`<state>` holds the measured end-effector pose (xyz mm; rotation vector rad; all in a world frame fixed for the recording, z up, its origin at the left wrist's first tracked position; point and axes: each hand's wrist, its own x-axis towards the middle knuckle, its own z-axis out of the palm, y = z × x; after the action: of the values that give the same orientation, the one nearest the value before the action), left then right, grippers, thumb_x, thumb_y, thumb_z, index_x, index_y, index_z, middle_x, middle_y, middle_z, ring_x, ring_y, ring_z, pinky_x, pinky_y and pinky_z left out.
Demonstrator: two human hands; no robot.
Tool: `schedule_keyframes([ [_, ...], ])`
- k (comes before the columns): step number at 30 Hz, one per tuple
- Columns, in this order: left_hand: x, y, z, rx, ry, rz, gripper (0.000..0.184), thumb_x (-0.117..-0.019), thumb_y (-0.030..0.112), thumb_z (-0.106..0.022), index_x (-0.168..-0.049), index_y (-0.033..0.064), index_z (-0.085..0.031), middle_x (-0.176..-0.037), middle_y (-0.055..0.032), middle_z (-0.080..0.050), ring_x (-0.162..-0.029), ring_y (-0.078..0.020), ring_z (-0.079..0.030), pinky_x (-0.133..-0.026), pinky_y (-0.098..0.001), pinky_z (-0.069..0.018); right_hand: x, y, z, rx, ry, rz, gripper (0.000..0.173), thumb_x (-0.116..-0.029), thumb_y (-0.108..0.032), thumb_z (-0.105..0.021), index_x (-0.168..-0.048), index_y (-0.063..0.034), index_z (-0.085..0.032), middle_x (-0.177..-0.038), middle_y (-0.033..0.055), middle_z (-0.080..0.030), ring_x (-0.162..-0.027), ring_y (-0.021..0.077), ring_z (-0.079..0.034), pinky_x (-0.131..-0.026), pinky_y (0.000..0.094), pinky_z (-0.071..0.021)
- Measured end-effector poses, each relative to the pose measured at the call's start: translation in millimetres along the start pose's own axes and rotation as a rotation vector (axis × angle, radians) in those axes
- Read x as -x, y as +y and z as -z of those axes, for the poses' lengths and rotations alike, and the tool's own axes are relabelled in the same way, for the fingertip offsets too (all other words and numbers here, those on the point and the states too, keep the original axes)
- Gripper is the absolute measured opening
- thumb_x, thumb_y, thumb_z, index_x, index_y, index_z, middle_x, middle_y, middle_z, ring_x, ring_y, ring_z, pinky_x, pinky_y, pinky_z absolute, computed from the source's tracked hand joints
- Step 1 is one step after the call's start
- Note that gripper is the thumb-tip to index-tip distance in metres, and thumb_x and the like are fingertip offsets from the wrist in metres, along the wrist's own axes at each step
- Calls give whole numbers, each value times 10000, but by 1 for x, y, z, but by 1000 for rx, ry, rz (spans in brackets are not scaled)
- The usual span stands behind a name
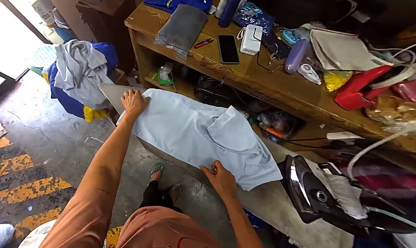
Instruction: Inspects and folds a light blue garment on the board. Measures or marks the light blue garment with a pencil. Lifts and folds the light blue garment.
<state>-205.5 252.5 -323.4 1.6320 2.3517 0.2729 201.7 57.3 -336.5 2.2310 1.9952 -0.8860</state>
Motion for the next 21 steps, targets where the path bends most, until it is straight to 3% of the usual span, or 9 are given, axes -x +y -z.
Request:
schedule_keyframes([
  [3, -1, 1, -12, -30, 21, -57, 356, -1003, 306, -568, -1175, 17, -684, -1259, -306, -598, -1244, -510, -524, -947, -683, -423, 0, 1, 0, -26, 4, -3, 581, -925, -577, -672, -1079, -17, -654, -840, 163, -682, -788, 355, -681, -693, 564, -520],
  [5, 3, -4, -14, -13, 73, -80, 329, -1014, 242, -517, -1176, 4, -677, -1249, -308, -594, -1224, -507, -537, -957, -675, -428, 0, 0, 1, -23, -5, -10, 588, -925, -593, -663, -1087, -27, -650, -836, 152, -679, -786, 339, -679, -692, 550, -519],
  [10, 9, -25, -25, -67, 214, -44, 409, -1045, 312, -451, -1203, -17, -637, -1256, -320, -586, -1243, -522, -524, -1018, -673, -392, -1, -2, 2, -15, -19, -24, 594, -926, -608, -655, -1078, -33, -645, -843, 147, -680, -798, 335, -680, -701, 540, -516],
  [15, 31, -17, -10, 45, 310, -138, 564, -985, 421, -571, -1379, 17, -574, -1441, -308, -513, -1401, -530, -404, -1116, -699, -306, -2, -2, 3, -11, -40, -24, 601, -927, -618, -641, -1082, -38, -638, -843, 140, -673, -795, 322, -676, -699, 528, -512],
  [18, 75, -27, -22, 9, 231, -282, 641, -1039, 544, -448, -1528, 130, -466, -1632, -202, -347, -1535, -454, -234, -1183, -711, -200, -2, -4, 4, -25, -47, -31, 599, -926, -613, -641, -1084, -35, -640, -857, 142, -678, -809, 326, -674, -706, 526, -510],
  [20, 83, -52, -45, -40, 190, -258, 628, -1044, 600, -353, -1568, 264, -439, -1681, -142, -288, -1559, -441, -180, -1172, -742, -152, -2, -5, 6, -16, -69, -45, 604, -931, -617, -630, -1109, -40, -641, -891, 149, -689, -843, 333, -684, -732, 531, -521],
  [21, 83, -64, -49, -45, 177, -220, 600, -1050, 585, -315, -1576, 317, -422, -1692, -151, -256, -1557, -465, -158, -1148, -766, -155, -2, -6, 7, -14, -85, -55, 606, -935, -620, -622, -1121, -43, -637, -903, 149, -689, -856, 332, -683, -740, 533, -519],
])
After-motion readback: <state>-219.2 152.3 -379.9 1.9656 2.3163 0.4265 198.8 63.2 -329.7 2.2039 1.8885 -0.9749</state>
